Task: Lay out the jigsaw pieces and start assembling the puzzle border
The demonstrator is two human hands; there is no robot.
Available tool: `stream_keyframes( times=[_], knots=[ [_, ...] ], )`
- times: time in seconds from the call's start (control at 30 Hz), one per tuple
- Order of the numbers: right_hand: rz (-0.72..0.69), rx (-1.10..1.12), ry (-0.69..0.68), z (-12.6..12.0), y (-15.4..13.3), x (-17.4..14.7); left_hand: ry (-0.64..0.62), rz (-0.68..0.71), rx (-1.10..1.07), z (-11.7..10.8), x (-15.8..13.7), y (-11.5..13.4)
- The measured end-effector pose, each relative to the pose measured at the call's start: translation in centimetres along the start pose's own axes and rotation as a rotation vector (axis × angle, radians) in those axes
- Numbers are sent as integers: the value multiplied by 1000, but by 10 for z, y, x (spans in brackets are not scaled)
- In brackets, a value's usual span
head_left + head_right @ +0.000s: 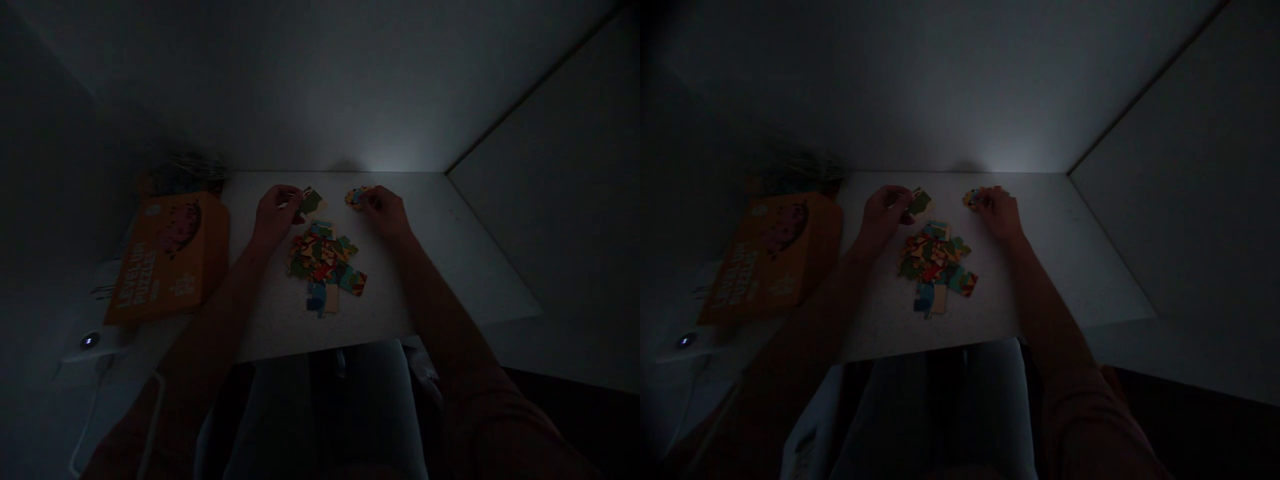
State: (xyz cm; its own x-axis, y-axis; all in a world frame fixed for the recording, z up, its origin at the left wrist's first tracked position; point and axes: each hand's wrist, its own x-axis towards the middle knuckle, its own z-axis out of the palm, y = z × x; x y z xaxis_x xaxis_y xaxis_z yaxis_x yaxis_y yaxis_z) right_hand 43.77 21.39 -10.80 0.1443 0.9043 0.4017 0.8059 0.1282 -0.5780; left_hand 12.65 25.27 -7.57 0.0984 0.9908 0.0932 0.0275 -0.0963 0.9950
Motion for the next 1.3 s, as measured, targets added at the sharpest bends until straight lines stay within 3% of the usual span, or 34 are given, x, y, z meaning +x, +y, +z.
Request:
stream_keyframes(
  times=[0.17, 0.33, 0.6, 0.7, 0.83, 0.93, 1.07, 1.17, 1.3],
  knots=[
    [74, 26, 104, -3, 1, 0, -89, 33, 92, 0, -2, 0],
    [157, 111, 202, -5, 12, 1, -22, 77, 295, -1, -2, -2],
    [196, 284, 310, 9, 41, 4, -9, 146, 276, -1, -2, -9],
    [242, 231, 288, 9, 41, 7, -54, 176, 367, 0, -9, -4],
    [261, -43, 191, 2, 24, 6, -226, 329, 618, 5, -29, 13],
    [120, -266, 35, -2, 6, 1, -488, 489, 754, 14, -50, 21],
    [-66, -387, -214, 3, -8, -5, -837, 716, 791, 31, -77, 16],
    [76, -458, -146, 11, -5, -4, -904, 739, 875, 36, -85, 7],
    [333, -521, 37, 20, 7, -2, -813, 639, 1024, 28, -78, 3]
  ],
)
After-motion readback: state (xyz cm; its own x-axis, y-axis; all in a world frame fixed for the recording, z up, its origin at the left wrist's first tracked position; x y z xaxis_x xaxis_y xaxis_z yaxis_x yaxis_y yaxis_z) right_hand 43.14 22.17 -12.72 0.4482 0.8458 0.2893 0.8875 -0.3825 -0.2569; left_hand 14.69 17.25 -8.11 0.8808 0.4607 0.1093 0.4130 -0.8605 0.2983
